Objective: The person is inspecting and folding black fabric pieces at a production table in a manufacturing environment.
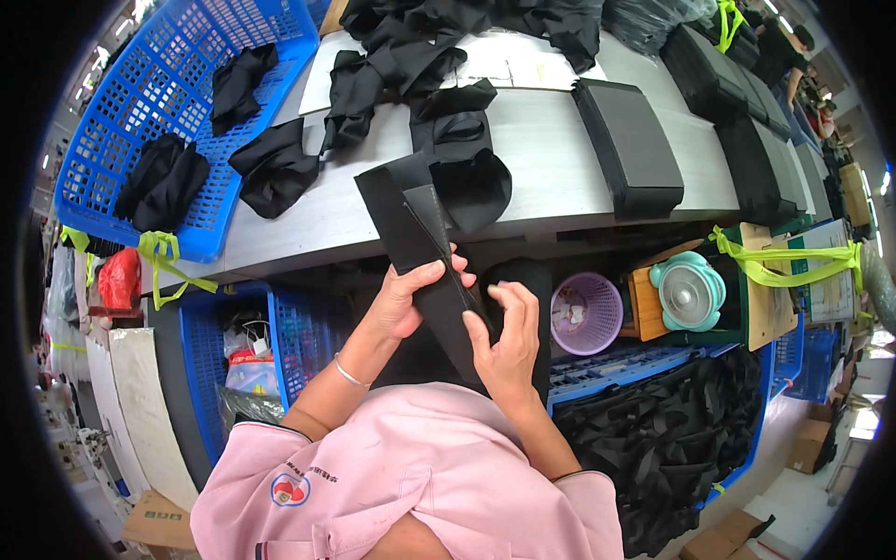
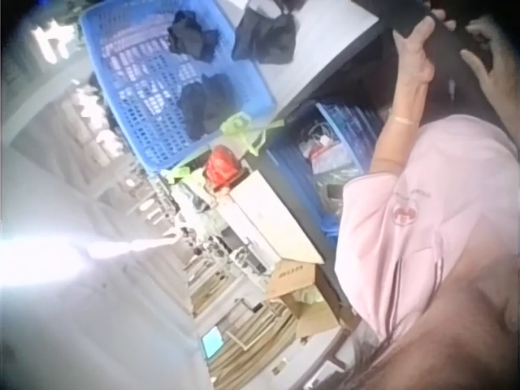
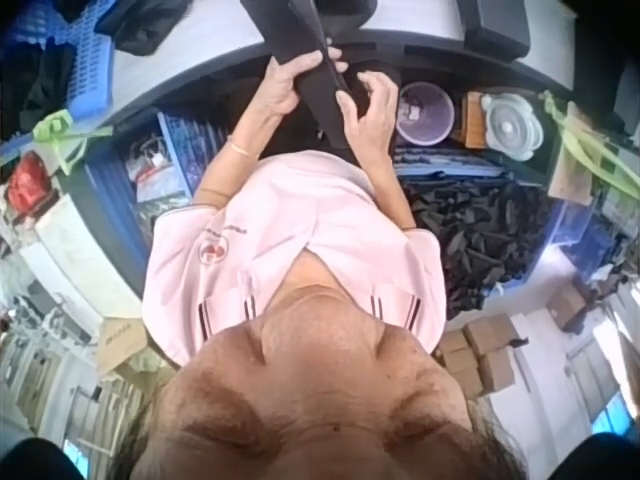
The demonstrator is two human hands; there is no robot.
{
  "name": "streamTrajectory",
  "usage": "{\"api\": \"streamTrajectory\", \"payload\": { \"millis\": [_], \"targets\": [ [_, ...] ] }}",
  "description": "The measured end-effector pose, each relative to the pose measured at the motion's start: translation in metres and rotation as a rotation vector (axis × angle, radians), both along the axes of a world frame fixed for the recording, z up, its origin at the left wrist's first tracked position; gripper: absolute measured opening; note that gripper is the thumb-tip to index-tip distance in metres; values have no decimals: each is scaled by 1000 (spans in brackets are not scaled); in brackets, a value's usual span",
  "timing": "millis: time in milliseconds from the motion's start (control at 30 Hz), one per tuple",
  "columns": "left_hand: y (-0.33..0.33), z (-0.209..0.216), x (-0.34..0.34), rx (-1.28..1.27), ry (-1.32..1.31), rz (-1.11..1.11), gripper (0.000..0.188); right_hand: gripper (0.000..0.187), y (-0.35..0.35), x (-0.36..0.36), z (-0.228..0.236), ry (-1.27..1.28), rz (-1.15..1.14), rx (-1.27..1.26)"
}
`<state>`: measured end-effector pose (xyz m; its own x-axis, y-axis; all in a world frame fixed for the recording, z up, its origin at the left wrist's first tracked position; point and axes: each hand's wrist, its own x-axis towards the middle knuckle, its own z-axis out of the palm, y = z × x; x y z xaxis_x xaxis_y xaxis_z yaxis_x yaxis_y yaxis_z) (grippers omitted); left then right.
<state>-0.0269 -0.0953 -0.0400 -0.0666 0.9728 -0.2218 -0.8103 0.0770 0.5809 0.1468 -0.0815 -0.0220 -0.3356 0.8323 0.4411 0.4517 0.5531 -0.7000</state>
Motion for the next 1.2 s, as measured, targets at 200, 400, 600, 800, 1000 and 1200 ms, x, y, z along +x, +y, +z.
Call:
{"api": "streamTrajectory", "payload": {
  "millis": [200, 400, 600, 800, 1000, 1200],
  "targets": [
    [-11, -11, 14, 81, 498, 10, 41, 54, -9, 20, -23, 156, 209, -699],
    [37, -16, -13, -2, 1606, 621, 33, 48, 4, 39, -39, 324, 114, -769],
    [91, -31, -44, 214, 1573, 521, 36, 46, 23, 12, -18, -74, 68, -356],
    [73, 6, -6, 543, 1576, 194, 27, 27, 60, -22, -21, -333, 32, -154],
    [25, 23, 18, 576, 1388, 87, 41, 23, 102, -19, -96, 381, 266, -496],
    [-21, 4, 21, 335, 1492, 273, 81, 49, 97, -7, -58, 1007, 139, -982]
  ]
}}
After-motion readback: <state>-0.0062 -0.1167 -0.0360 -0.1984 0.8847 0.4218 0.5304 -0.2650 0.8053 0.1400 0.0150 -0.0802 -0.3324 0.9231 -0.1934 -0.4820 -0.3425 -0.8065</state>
